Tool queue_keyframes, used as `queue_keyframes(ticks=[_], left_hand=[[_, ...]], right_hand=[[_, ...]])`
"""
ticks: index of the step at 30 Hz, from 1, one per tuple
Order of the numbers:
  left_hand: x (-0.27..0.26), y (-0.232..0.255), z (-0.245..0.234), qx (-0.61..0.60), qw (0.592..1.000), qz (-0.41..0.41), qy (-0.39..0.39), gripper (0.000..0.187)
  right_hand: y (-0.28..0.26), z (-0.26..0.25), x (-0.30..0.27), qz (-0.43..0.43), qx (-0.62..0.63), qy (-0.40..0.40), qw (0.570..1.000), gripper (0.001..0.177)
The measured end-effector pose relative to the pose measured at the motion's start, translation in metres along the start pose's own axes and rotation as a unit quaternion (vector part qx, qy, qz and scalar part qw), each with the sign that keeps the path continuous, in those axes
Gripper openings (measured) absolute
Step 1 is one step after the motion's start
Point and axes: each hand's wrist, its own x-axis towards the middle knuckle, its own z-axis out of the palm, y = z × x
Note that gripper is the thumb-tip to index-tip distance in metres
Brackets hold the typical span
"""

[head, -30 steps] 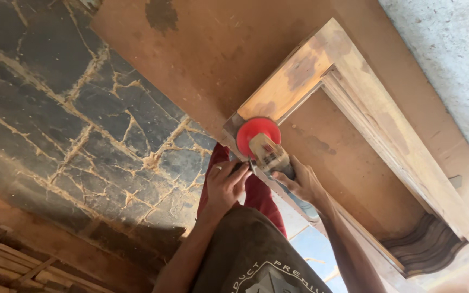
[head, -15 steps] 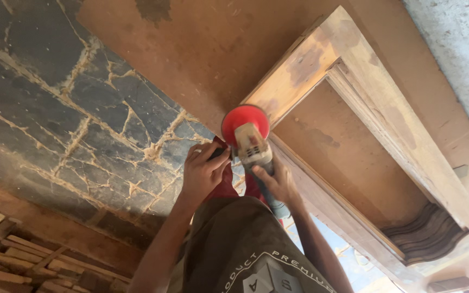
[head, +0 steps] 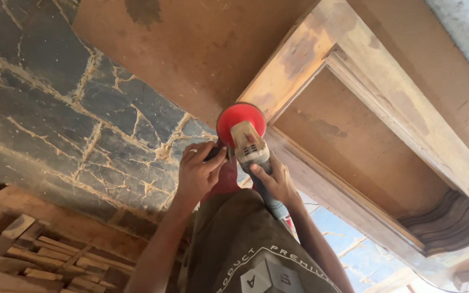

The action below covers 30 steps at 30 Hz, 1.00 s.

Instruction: The person sands a wooden frame using a power sander, moving the tool along the edges and inner surfaces of the wood.

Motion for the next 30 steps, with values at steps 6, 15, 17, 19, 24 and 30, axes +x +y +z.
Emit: queue_keyframes(ticks=[6,15,17,19,24,30], left_hand=[[0.025,-0.004,0.025,-0.016,0.999,0.001,-0.029,0.031],[0.019,-0.001,0.005,-0.019,0.999,-0.022,-0.045,0.028],[0.055,-0.005,0.014,-0.007,0.999,0.022,-0.04,0.028],[0.1,-0.005,0.02,-0.013,0.996,0.025,-0.087,0.032],[0.227,-0.014,0.042,-0.018,0.98,0.154,-0.122,0.054],[0.28,-0.03,0.046,0.018,0.966,0.229,-0.122,0.046]], right_hand=[[-0.003,-0.036,0.018,0.053,0.005,0.023,0.998,0.068],[-0.01,-0.019,0.016,0.064,-0.044,-0.002,0.997,0.083],[-0.009,-0.033,0.032,0.034,-0.01,0.019,0.999,0.08],[-0.012,-0.057,0.05,-0.01,0.069,0.048,0.996,0.071],[-0.044,-0.104,0.097,0.039,0.193,0.12,0.973,0.067],[-0.068,-0.105,0.125,0.025,0.232,0.156,0.96,0.064]])
